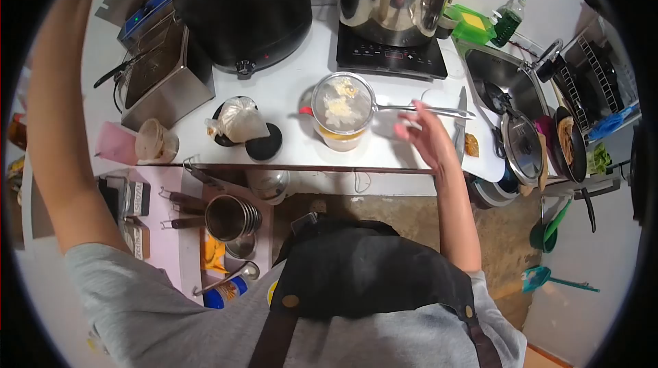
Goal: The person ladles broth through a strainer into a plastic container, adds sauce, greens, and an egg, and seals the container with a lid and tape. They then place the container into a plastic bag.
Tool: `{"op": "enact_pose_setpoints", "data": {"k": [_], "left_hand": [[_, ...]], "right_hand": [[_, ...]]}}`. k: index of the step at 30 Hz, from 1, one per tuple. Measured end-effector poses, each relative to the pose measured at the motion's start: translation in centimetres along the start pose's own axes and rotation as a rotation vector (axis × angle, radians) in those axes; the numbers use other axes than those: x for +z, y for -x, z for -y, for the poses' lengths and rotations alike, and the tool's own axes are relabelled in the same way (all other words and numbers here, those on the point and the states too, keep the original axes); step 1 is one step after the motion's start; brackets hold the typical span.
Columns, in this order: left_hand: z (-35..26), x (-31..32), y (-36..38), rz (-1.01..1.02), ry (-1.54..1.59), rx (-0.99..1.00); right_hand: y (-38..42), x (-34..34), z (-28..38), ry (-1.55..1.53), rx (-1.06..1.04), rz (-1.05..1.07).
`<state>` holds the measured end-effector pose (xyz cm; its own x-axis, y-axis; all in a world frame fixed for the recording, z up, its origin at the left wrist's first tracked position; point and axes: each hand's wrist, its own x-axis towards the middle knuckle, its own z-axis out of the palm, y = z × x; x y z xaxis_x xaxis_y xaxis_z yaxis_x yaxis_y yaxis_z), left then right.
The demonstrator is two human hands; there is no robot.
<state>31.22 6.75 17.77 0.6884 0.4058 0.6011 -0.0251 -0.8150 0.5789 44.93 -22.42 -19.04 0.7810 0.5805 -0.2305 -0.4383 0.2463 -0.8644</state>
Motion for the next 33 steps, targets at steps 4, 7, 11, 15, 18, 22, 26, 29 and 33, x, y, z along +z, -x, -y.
{"op": "enact_pose_setpoints", "data": {"k": [4,7,11,15,18,22,26,29,33], "left_hand": [[0.0,2.0,4.2,0.048,0.106,-0.129],[1.1,4.0,7.4,0.063,0.142,-0.23],[2.0,6.9,12.0,0.102,0.166,-0.312],[3.1,9.2,16.5,0.092,0.005,-0.232],[2.5,10.2,18.4,0.055,-0.013,-0.202],[2.1,10.8,19.4,0.026,-0.061,-0.141],[2.0,11.1,19.8,0.005,-0.107,-0.096],[1.9,11.3,20.0,-0.002,-0.123,-0.093],[2.3,11.4,20.4,-0.029,-0.137,-0.067]], "right_hand": [[-2.4,-1.0,0.3,-0.112,-0.222,0.15],[-2.6,-0.8,0.5,-0.115,-0.234,0.149],[-0.6,0.5,1.5,-0.108,-0.283,0.143],[0.1,-0.3,0.8,-0.122,-0.285,0.218],[0.4,-0.5,0.3,-0.13,-0.302,0.22],[0.6,-0.5,0.2,-0.126,-0.312,0.232],[0.9,-0.4,0.5,-0.104,-0.317,0.238],[0.9,-0.6,0.3,-0.11,-0.307,0.235],[1.1,-0.4,0.4,-0.108,-0.308,0.235]]}}
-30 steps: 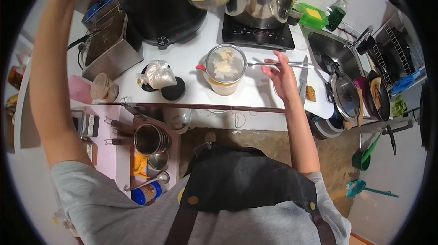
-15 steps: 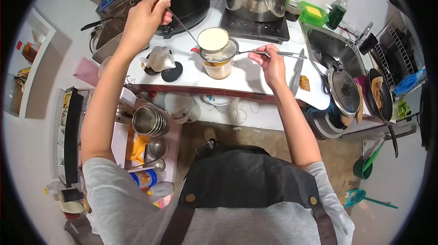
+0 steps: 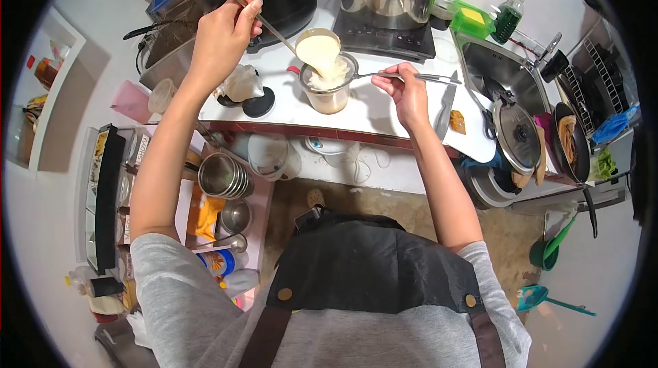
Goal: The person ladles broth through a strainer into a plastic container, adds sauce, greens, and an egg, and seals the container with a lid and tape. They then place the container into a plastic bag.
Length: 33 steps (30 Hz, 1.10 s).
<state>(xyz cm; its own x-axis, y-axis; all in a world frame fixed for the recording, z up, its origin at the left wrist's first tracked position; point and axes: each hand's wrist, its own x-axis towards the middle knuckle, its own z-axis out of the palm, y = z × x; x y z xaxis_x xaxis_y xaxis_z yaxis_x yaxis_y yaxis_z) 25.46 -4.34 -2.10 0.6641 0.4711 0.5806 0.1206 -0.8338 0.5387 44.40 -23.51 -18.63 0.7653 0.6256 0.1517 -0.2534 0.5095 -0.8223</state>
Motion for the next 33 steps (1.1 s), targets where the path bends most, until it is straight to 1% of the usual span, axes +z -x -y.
{"op": "enact_pose_setpoints", "data": {"k": [5,8,11,15,18,22,23,27,30,33], "left_hand": [[-0.1,0.1,0.9,-0.006,-0.028,0.019],[0.7,0.5,1.7,-0.05,-0.029,0.101],[0.8,0.7,2.6,-0.085,-0.032,0.133],[1.0,0.9,4.2,-0.109,-0.126,0.179],[1.7,1.3,5.4,-0.127,-0.111,0.23],[1.9,1.5,6.6,-0.137,-0.085,0.268],[2.0,1.7,7.0,-0.134,-0.088,0.244],[2.9,2.0,8.0,-0.146,-0.131,0.3],[2.9,2.2,9.1,-0.152,-0.112,0.288],[3.5,2.7,9.8,-0.188,-0.106,0.381]], "right_hand": [[-0.1,-0.2,-0.1,0.002,-0.004,0.016],[0.0,-0.2,-0.3,0.005,-0.005,0.01],[0.1,-0.3,-0.4,0.015,-0.008,0.007],[0.1,-0.3,-0.5,0.019,-0.008,0.004],[0.1,-0.3,-0.4,0.02,-0.009,0.006],[0.2,-0.1,-0.2,0.019,0.006,-0.007],[0.1,-0.2,-0.2,0.022,0.003,0.001],[0.1,-0.6,-0.6,0.007,-0.006,0.017],[0.1,-1.2,-1.2,-0.038,-0.003,0.021],[0.2,-1.5,-1.7,-0.063,-0.009,0.026]]}}
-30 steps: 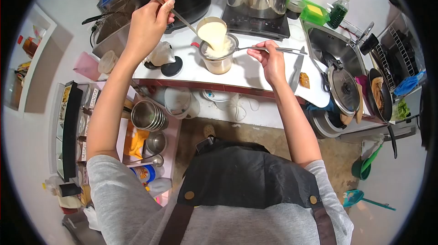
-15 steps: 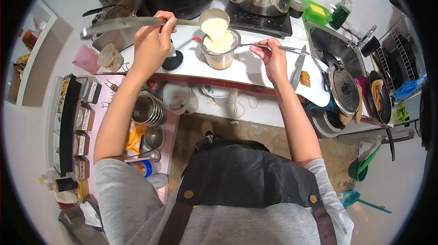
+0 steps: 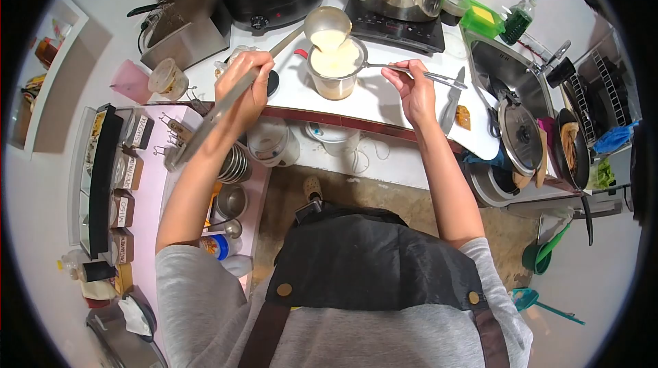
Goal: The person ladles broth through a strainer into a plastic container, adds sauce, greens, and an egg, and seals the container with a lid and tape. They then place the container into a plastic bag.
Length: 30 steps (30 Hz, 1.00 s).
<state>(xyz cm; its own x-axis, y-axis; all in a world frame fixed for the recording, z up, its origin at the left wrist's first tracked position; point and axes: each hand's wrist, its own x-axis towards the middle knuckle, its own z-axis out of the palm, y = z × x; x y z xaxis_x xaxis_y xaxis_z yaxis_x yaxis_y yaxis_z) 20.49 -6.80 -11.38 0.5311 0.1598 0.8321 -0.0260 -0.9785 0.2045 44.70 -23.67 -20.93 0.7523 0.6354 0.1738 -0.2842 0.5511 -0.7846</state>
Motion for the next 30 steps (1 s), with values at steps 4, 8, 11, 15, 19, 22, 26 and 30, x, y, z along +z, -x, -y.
{"op": "enact_pose_setpoints", "data": {"k": [4,8,11,15,19,22,26,30], "left_hand": [[-0.6,0.0,0.4,0.005,-0.031,0.146],[-0.7,-0.1,1.1,0.032,-0.054,0.205],[-0.8,-0.2,1.9,0.071,-0.045,0.212],[-0.9,-0.1,3.5,0.137,-0.053,0.225],[-1.7,-0.6,4.9,0.199,-0.043,0.242],[-1.2,-1.1,5.6,0.225,-0.054,0.215],[-1.0,-0.6,5.2,0.207,-0.078,0.195],[-1.5,-0.3,5.7,0.207,-0.048,0.192]], "right_hand": [[0.0,0.1,0.1,0.023,-0.009,0.018],[-0.2,0.3,0.2,0.035,-0.004,0.014],[-0.2,0.3,0.3,0.038,-0.002,0.011],[-0.2,0.2,0.1,0.011,0.005,-0.002],[-0.3,0.2,0.2,0.007,0.006,0.001],[-0.3,0.3,0.5,0.012,0.016,-0.002],[-0.3,0.3,0.4,0.021,0.005,0.022],[-0.5,0.4,0.2,0.008,0.004,0.025]]}}
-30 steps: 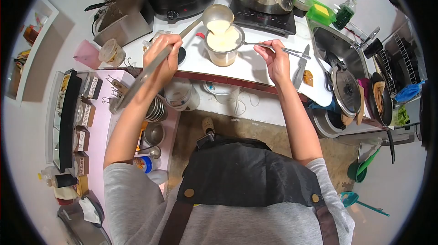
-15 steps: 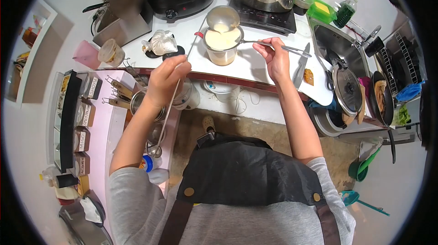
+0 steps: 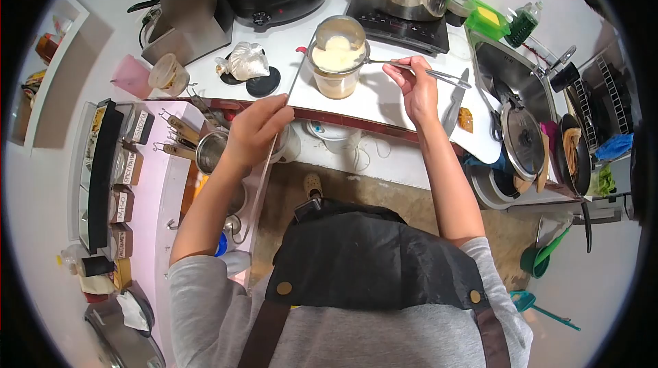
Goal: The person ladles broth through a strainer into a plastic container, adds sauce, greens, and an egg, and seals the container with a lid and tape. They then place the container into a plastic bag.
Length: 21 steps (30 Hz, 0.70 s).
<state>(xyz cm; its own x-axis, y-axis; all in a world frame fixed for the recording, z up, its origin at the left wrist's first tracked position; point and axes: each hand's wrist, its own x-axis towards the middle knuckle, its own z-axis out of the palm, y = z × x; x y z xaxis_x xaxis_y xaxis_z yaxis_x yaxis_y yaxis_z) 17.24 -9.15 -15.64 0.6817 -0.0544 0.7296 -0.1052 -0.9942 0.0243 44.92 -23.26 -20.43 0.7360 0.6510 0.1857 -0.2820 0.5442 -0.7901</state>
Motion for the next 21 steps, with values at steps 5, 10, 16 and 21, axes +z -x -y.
{"op": "enact_pose_setpoints", "data": {"k": [5,10,16,21], "left_hand": [[0.39,-0.59,1.02,-0.021,0.006,0.054],[0.3,-0.32,0.19,-0.016,-0.026,0.01],[0.06,-0.85,0.91,-0.007,-0.005,0.045],[0.19,-0.6,0.23,-0.024,-0.024,0.038]], "right_hand": [[0.08,-0.29,-0.01,0.011,-0.013,0.011],[0.46,0.4,0.39,0.026,-0.01,0.014],[0.12,0.21,0.45,0.03,-0.014,0.026],[0.42,0.46,0.57,0.024,-0.021,0.045]]}}
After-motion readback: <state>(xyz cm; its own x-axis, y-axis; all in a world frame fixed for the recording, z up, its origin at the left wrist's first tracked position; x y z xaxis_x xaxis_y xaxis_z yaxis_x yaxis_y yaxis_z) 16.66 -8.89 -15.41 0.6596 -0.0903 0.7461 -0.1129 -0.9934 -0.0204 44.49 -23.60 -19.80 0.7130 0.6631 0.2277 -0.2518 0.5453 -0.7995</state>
